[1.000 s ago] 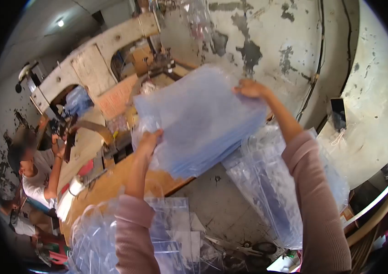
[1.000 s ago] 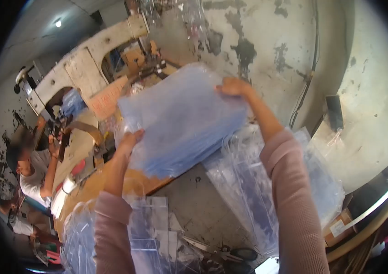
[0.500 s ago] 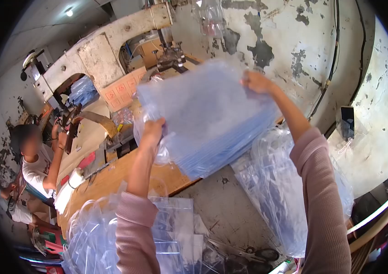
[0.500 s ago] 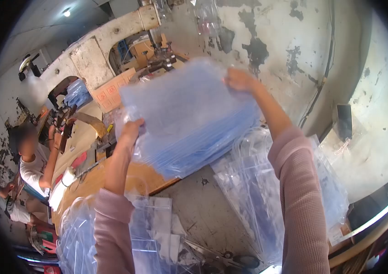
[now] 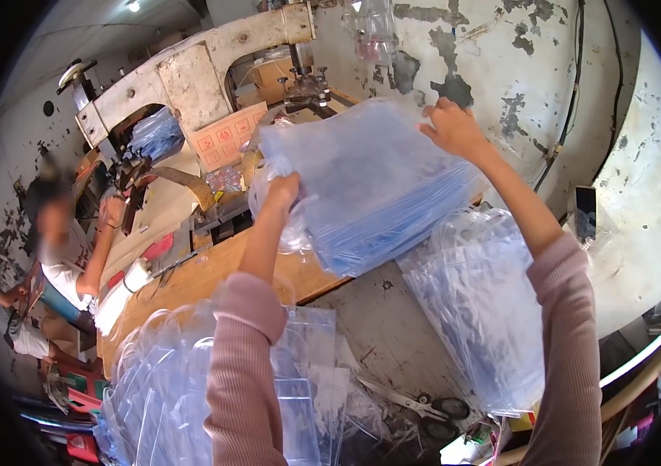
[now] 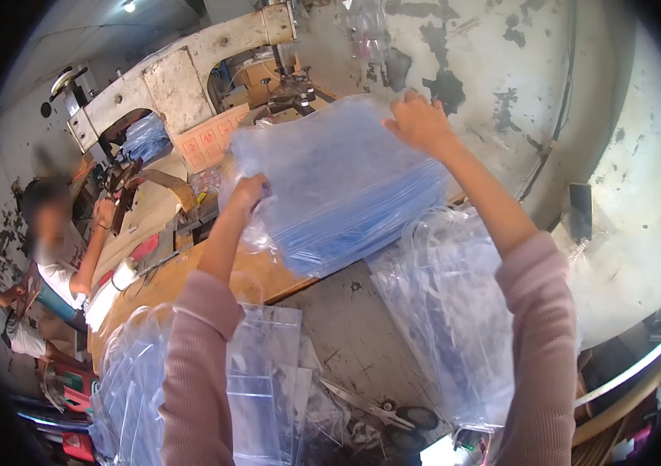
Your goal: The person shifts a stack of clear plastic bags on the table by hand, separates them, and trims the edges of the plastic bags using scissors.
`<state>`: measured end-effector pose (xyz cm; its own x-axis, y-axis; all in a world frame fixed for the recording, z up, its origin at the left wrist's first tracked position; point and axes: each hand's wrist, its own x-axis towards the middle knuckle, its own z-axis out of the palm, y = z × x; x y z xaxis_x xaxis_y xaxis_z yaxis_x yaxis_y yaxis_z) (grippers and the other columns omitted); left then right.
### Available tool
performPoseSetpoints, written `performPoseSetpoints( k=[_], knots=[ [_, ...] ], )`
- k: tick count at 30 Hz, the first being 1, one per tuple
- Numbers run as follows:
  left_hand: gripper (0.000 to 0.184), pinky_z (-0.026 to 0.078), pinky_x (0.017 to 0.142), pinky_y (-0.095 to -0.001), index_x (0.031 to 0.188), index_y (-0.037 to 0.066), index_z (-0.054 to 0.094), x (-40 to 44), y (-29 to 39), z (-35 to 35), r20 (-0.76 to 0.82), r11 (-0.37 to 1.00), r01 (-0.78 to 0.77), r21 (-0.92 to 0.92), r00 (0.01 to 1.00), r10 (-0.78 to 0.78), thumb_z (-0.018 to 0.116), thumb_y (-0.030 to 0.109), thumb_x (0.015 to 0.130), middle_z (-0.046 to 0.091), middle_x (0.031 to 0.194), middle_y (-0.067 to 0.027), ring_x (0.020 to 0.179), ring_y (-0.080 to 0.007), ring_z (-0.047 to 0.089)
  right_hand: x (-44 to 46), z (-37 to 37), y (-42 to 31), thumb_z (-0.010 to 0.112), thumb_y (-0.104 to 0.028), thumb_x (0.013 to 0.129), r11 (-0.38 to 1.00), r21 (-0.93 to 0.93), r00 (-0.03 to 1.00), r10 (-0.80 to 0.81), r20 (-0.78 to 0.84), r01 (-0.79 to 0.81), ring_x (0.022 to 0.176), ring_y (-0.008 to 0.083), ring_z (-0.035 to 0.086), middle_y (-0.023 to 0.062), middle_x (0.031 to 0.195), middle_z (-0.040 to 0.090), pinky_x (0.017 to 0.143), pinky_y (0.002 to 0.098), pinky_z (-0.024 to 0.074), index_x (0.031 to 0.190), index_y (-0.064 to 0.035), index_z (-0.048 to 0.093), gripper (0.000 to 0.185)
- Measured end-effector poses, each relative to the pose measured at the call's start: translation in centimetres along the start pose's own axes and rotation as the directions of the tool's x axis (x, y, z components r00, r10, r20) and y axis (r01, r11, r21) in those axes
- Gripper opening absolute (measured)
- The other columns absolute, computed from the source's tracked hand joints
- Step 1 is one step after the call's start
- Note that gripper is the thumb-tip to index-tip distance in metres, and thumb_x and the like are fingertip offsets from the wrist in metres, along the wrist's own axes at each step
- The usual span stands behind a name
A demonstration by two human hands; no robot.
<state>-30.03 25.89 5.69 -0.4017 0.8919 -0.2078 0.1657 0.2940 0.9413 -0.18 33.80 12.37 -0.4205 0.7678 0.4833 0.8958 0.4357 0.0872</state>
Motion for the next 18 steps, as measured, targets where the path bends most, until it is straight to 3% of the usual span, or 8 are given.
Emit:
performPoseSetpoints(
  k=[4,7,8,10,14,16,17,18],
  knots=[
    [0.029,0.050,0.066,-0.0407,0.102,-0.001,0.059,-1.8,2.8,-0.6,0.092,0.893,0.046,-0.448,0.996,-0.005,0.048,0.022,0.088,0.062,0.089,-0.0129,0.084,-0.0264,0.062,-11.3,-5.6,-1.1,0.053,-0.033,0.088,0.883,0.146,0.879,-0.464,0.113,0.447,0.099,0.0344,0.053,0.0173,0.107,0.053,0.084,0.0421,0.0422,0.116,-0.0032,0.051,0.041],
    [0.034,0.050,0.072,-0.0458,0.102,-0.001,0.060,0.8,2.7,-2.1,0.037,0.979,-0.134,-0.155,0.989,0.141,0.051,0.028,0.086,0.063,0.103,-0.0207,0.085,-0.0357,0.063,-23.5,-10.1,-3.3,0.063,-0.029,0.082,0.748,0.421,0.738,-0.635,0.227,0.514,0.095,0.0289,0.058,0.0128,0.105,0.059,0.079,0.0384,0.0481,0.111,-0.0056,0.059,0.037],
    [0.034,0.050,0.072,-0.0458,0.102,-0.001,0.060,-0.9,3.4,-2.6,0.027,0.979,-0.130,-0.159,0.990,0.136,0.051,0.028,0.086,0.063,0.103,-0.0207,0.085,-0.0357,0.063,-27.5,-10.9,-3.7,0.064,-0.030,0.081,0.745,0.460,0.717,-0.638,0.282,0.482,0.096,0.0250,0.059,0.0089,0.103,0.061,0.080,0.0362,0.0484,0.113,-0.0092,0.059,0.038],
    [0.040,0.048,0.081,-0.0454,0.113,-0.002,0.055,-7.6,6.2,-2.8,0.223,0.666,-0.452,0.594,0.888,0.403,0.051,0.028,0.087,0.056,0.115,-0.0255,0.095,-0.0388,0.059,-34.3,-12.7,-5.1,0.066,-0.027,0.080,0.750,0.589,0.753,-0.566,0.336,0.301,0.091,0.0215,0.061,0.0046,0.099,0.063,0.076,0.0332,0.0492,0.109,-0.0123,0.062,0.034],
    [0.047,0.044,0.089,-0.0441,0.120,-0.004,0.049,-20.7,1.4,-1.2,0.594,0.157,-0.875,0.458,0.433,0.679,0.048,0.033,0.091,0.052,0.118,-0.0280,0.108,-0.0375,0.053,-41.2,-15.9,-8.6,0.071,-0.013,0.075,0.685,0.643,0.760,-0.200,0.618,-0.342,0.084,0.0224,0.063,0.0054,0.096,0.065,0.071,0.0338,0.0500,0.104,-0.0104,0.065,0.030],
    [0.042,0.039,0.097,-0.0431,0.124,-0.004,0.044,-24.0,-5.4,-2.0,0.825,0.169,-0.985,0.042,0.130,0.550,0.048,0.021,0.090,0.050,0.124,-0.0204,0.115,-0.0346,0.048,-44.3,-14.2,-9.7,0.070,-0.011,0.075,0.586,0.707,0.819,-0.123,0.560,-0.396,0.082,0.0234,0.063,0.0072,0.093,0.065,0.070,0.0344,0.0500,0.102,-0.0093,0.065,0.028],
    [0.041,0.036,0.100,-0.0422,0.123,-0.001,0.046,-29.0,-4.7,-3.4,0.969,-0.218,-0.970,0.107,0.052,0.243,0.050,0.015,0.086,0.049,0.126,-0.0172,0.116,-0.0288,0.048,-45.5,-13.1,-10.2,0.069,-0.008,0.075,0.480,0.769,0.868,-0.028,0.495,-0.423,0.081,0.0243,0.064,0.0090,0.090,0.065,0.070,0.0349,0.0499,0.100,-0.0083,0.065,0.025],
    [0.048,0.039,0.098,-0.0477,0.125,0.006,0.048,-32.3,-6.8,-4.3,0.973,-0.284,-0.945,0.162,0.104,0.208,0.056,0.016,0.079,0.051,0.124,-0.0145,0.114,-0.0251,0.050,-46.4,-12.5,-10.9,0.069,-0.008,0.075,0.483,0.765,0.866,-0.026,0.500,-0.427,0.081,0.0243,0.064,0.0090,0.090,0.065,0.070,0.0349,0.0499,0.100,-0.0083,0.065,0.025]
  ],
)
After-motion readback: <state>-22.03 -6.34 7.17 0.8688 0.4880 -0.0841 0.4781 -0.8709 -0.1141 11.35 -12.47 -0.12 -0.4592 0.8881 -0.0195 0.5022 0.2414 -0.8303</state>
